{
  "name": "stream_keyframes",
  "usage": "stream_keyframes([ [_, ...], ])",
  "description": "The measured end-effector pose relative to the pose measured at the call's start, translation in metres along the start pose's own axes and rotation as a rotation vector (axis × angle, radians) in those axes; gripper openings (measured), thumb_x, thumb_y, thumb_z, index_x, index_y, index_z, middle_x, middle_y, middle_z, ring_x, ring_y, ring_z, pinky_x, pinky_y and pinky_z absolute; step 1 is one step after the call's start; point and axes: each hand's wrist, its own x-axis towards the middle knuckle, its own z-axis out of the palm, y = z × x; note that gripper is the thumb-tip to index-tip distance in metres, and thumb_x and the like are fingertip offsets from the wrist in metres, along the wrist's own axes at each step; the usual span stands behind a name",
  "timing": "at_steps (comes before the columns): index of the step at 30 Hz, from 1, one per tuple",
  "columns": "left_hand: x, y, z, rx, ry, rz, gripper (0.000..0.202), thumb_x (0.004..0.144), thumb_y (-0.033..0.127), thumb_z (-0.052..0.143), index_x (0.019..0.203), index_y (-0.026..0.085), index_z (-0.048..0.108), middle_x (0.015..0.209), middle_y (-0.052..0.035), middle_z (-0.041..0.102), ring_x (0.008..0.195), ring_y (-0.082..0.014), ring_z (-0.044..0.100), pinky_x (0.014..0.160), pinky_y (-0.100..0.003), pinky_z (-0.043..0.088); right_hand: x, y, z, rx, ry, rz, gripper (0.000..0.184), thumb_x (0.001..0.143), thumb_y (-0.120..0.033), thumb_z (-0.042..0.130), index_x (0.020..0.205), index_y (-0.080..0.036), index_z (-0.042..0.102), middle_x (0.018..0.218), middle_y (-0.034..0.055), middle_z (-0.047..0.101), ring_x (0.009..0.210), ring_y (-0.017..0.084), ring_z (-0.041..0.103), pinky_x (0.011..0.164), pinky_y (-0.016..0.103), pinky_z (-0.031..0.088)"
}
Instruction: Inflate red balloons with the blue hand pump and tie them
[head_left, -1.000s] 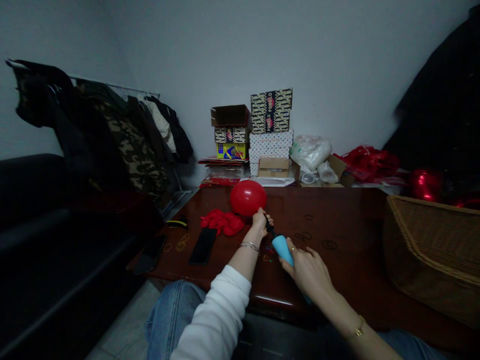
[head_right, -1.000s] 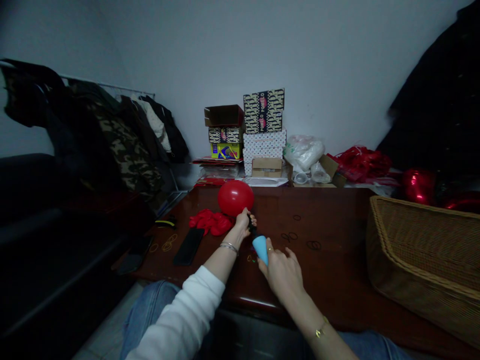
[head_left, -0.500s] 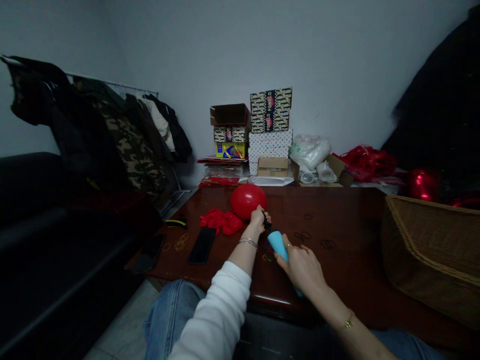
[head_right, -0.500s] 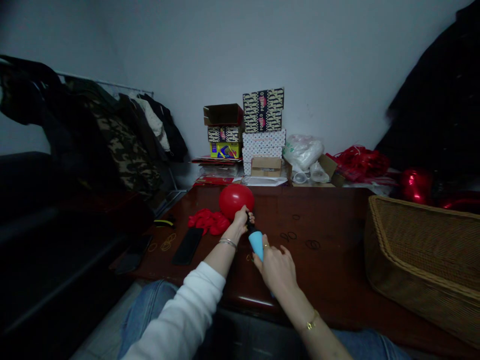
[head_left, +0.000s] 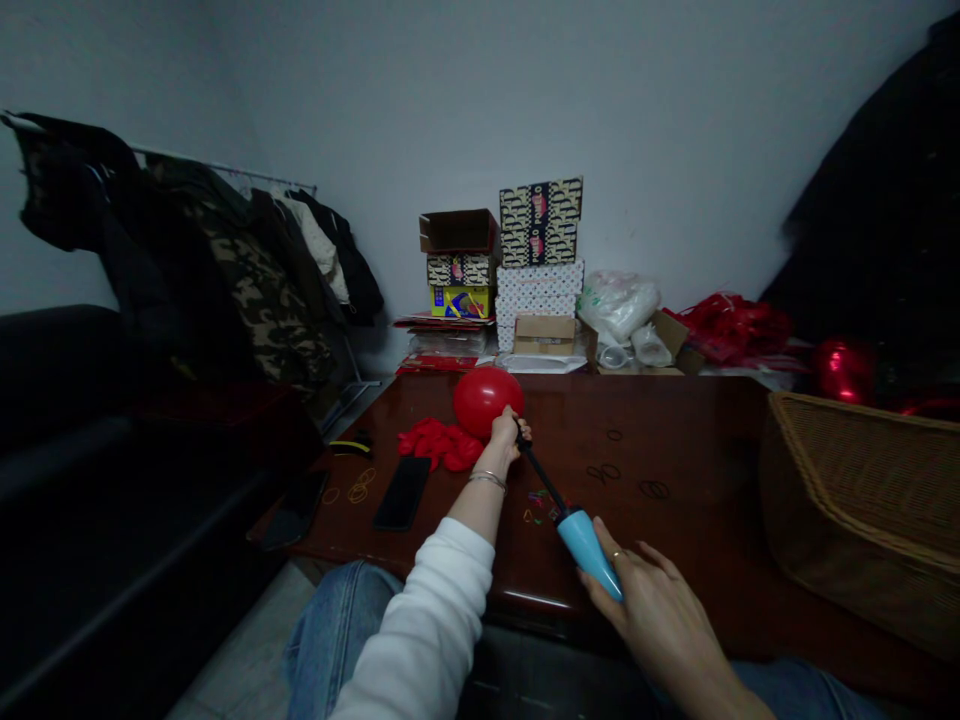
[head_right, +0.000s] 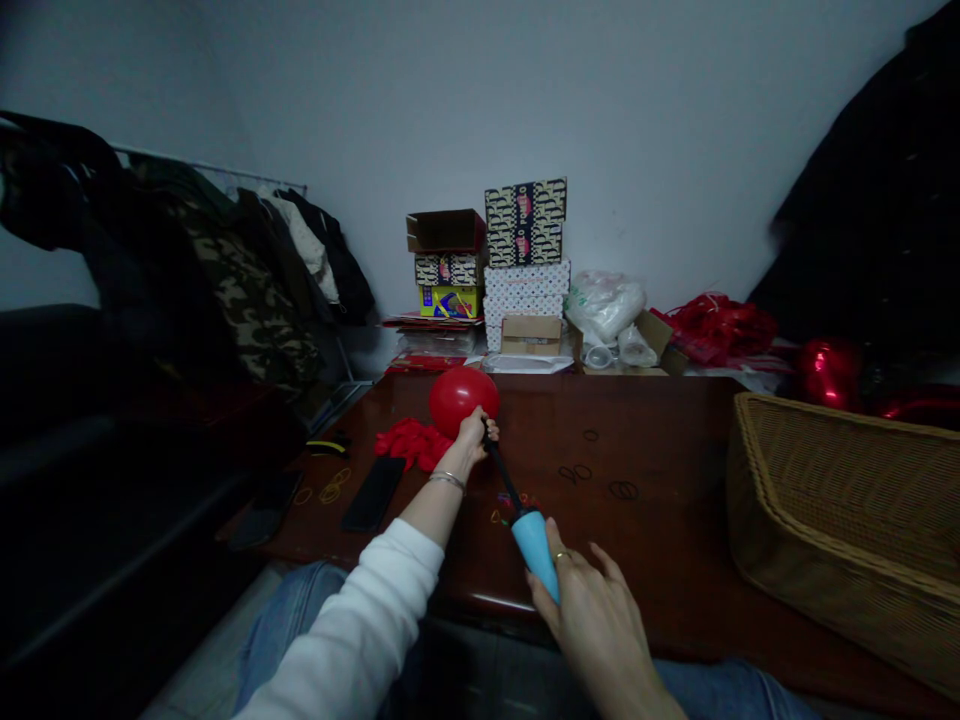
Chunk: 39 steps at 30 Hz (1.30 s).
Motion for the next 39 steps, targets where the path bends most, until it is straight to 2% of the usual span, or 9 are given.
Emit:
stream_keyframes([
  [4, -0.003, -0.005, 0.0, 0.009, 0.003, -0.002, 0.031, 0.098, 0.034, 0.028, 0.072, 0.019, 0.036, 0.05, 0.0053, 0.034, 0.036, -0.0056, 0.031, 0.037, -0.015, 0.02, 0.014, -0.008, -0.006, -0.004, -0.022, 0.034, 0.053, 0.091, -0.037, 0.043, 0.137, -0.01, 0.047, 0.108, 0.0139, 0.071, 0.099, 0.025, 0.067, 0.103, 0.04, 0.039],
  [8, -0.008, -0.015, 0.001, 0.021, -0.006, -0.01, 0.03, 0.097, 0.033, 0.03, 0.072, 0.02, 0.037, 0.051, 0.0056, 0.034, 0.036, -0.0057, 0.03, 0.037, -0.016, 0.02, 0.04, -0.018, -0.009, -0.027, -0.035, 0.052, 0.054, 0.092, -0.035, 0.041, 0.138, -0.008, 0.044, 0.101, 0.016, 0.072, 0.096, 0.023, 0.068, 0.102, 0.039, 0.038],
  [13, -0.012, -0.025, 0.007, 0.047, -0.013, -0.023, 0.029, 0.097, 0.032, 0.031, 0.071, 0.02, 0.037, 0.049, 0.0054, 0.034, 0.036, -0.0071, 0.032, 0.037, -0.018, 0.023, 0.076, -0.027, -0.006, -0.075, -0.029, 0.054, 0.058, 0.092, -0.038, 0.043, 0.139, -0.005, 0.041, 0.098, 0.0174, 0.072, 0.092, 0.024, 0.068, 0.098, 0.038, 0.04],
  [17, -0.013, -0.026, 0.008, 0.067, -0.01, -0.027, 0.027, 0.096, 0.03, 0.033, 0.071, 0.02, 0.037, 0.049, 0.005, 0.036, 0.036, -0.0078, 0.033, 0.038, -0.019, 0.024, 0.087, -0.031, -0.002, -0.09, -0.036, 0.083, 0.059, 0.091, -0.04, 0.043, 0.14, -0.006, 0.04, 0.097, 0.0181, 0.072, 0.093, 0.025, 0.068, 0.095, 0.038, 0.04],
  [26, -0.013, -0.031, 0.006, 0.064, -0.024, -0.047, 0.027, 0.096, 0.031, 0.033, 0.072, 0.02, 0.038, 0.05, 0.005, 0.036, 0.037, -0.0073, 0.033, 0.038, -0.018, 0.023, 0.064, -0.025, 0.002, -0.075, -0.015, 0.068, 0.059, 0.092, -0.04, 0.041, 0.14, -0.005, 0.039, 0.099, 0.0171, 0.071, 0.092, 0.023, 0.068, 0.099, 0.037, 0.038],
  [34, -0.007, -0.022, -0.001, 0.048, -0.016, -0.033, 0.028, 0.096, 0.031, 0.031, 0.072, 0.02, 0.037, 0.051, 0.0052, 0.035, 0.037, -0.0066, 0.031, 0.038, -0.017, 0.022, 0.027, -0.014, 0.006, -0.015, 0.012, 0.021, 0.053, 0.094, -0.036, 0.037, 0.138, -0.008, 0.044, 0.101, 0.0154, 0.072, 0.091, 0.022, 0.068, 0.104, 0.04, 0.037],
  [39, -0.007, -0.022, -0.001, 0.041, -0.014, -0.033, 0.028, 0.097, 0.033, 0.031, 0.073, 0.02, 0.037, 0.052, 0.0054, 0.034, 0.038, -0.0066, 0.031, 0.038, -0.016, 0.022, 0.018, -0.013, 0.004, -0.009, 0.012, 0.035, 0.053, 0.093, -0.034, 0.039, 0.139, -0.008, 0.043, 0.102, 0.0152, 0.072, 0.089, 0.022, 0.068, 0.103, 0.041, 0.038],
])
